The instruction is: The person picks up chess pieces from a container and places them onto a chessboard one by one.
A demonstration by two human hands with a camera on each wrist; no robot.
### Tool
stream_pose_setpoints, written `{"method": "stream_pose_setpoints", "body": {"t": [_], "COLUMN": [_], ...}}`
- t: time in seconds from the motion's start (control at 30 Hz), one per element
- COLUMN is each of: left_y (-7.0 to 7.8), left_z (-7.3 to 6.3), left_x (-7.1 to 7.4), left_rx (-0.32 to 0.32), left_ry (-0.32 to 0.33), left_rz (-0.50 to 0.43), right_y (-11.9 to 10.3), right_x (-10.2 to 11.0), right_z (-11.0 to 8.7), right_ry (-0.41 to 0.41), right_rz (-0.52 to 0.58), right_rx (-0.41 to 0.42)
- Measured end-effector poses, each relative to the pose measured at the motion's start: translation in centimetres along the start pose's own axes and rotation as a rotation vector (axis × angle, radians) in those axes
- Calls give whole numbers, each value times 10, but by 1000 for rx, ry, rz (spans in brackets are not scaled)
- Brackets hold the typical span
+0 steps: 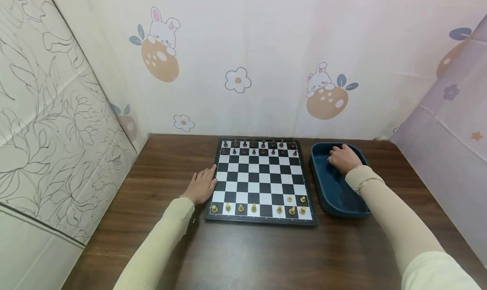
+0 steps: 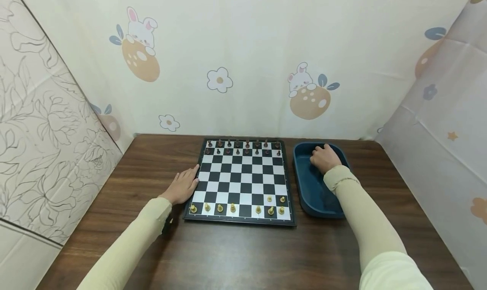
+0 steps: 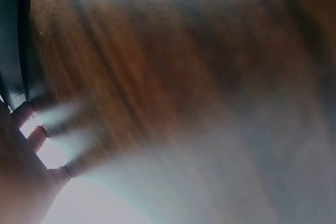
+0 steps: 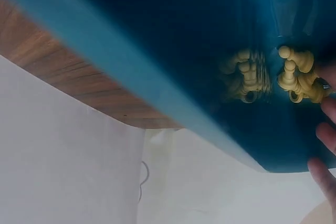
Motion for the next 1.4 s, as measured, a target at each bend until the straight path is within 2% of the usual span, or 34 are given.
{"method": "stream_pose_setpoints", "body": {"t": [0.27, 0.6, 0.9, 1.13, 1.4], "left_y": [-1, 3, 2, 2, 3], "left_z": [1, 0, 0, -1, 0], "left_x": [-1, -1, 2, 5, 1], "left_rx": [0, -9, -23, -25, -31], "left_ry": [2, 3, 13, 15, 1], "left_rz": [-16, -14, -16, -34, -26], "right_y": [-3, -5, 5, 3, -12], "right_x": [-3, 1, 16, 41, 86], "right_z": [-1, -6, -7, -8, -2], "right_ry": [9, 34, 39, 117, 141], "right_rz": [-65, -70, -15, 74, 89], "right_rx": [36, 74, 25, 33, 57]}}
Point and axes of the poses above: each hand's wrist, its own z-axis towards the middle knuckle, its own x-axis out of the back of the hand, y = z × x, the point moved 10 cm from there along z, towards the middle knuckle, and after that the axes turned 6 degrees about x, right-handed, at the moved point
